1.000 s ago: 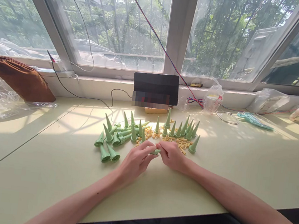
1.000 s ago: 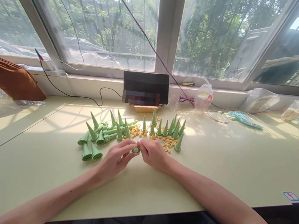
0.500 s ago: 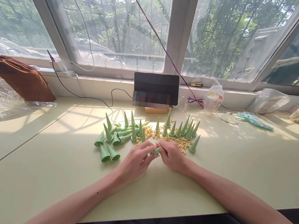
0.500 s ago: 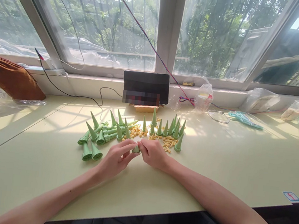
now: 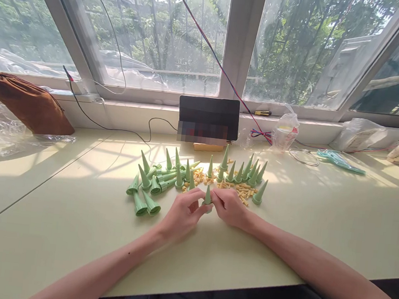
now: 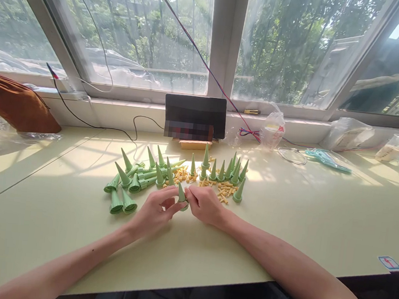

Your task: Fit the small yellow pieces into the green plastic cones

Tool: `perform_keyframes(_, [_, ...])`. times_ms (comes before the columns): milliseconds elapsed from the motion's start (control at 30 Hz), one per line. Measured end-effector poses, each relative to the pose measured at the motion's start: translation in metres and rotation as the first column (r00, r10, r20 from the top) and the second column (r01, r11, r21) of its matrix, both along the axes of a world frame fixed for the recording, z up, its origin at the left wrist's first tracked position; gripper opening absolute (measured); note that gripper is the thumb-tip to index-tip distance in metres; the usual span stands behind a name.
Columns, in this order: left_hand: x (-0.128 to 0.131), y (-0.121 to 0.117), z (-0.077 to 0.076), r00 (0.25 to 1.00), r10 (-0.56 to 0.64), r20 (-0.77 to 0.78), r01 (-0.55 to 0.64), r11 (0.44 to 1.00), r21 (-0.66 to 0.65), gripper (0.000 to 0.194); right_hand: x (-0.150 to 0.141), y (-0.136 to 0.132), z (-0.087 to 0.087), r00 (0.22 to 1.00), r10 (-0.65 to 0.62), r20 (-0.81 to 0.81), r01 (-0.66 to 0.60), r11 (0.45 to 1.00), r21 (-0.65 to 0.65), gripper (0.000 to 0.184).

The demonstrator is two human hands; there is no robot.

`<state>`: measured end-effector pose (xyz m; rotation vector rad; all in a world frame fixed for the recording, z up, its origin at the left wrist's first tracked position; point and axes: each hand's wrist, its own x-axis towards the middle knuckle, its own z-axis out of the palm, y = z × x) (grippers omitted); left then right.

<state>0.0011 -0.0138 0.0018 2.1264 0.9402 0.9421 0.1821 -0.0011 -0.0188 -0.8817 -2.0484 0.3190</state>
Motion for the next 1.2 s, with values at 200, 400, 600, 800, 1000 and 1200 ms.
perform_keyframes(200, [-0.0002,0.0,0.0025,0.995,-0.005,0.105,0.033,0.963,-0.269,0.017,0.0007,0.0005,0.0007,1.0,-0.007,0.007,0.007,1.0,0.002,0.034])
perform_keyframes(400, [-0.0026,0.0026,-0.001,0.99,0.003,0.144,0.058,0.906,-0.419,0.022,0.0008,0.0011,-0.0005,1.0,-0.004,-0.003,0.004,1.0,0.025,0.035])
perform_keyframes(600, [-0.0028,0.0019,0.0042,0.984,-0.018,0.174,0.098,0.881,-0.463,0.026,0.0016,0.0019,-0.0016,1.0,0.0,0.0,0.0,0.999,0.04,0.036])
perform_keyframes(800, [-0.0023,0.0015,0.0088,0.986,-0.012,0.166,0.094,0.863,-0.496,0.032,0.0016,0.0017,-0.0018,1.0,-0.01,0.026,0.009,0.999,0.045,0.039])
perform_keyframes(1000, [-0.003,0.002,0.0072,0.988,-0.008,0.152,0.084,0.863,-0.499,0.033,0.0013,0.0011,-0.0001,0.999,-0.017,0.049,0.016,1.0,0.015,0.038])
perform_keyframes(1200, [-0.0031,0.0013,0.0082,0.991,-0.004,0.136,0.072,0.862,-0.502,0.031,0.0012,0.0012,-0.0012,0.999,-0.012,0.041,0.012,1.0,0.015,0.037])
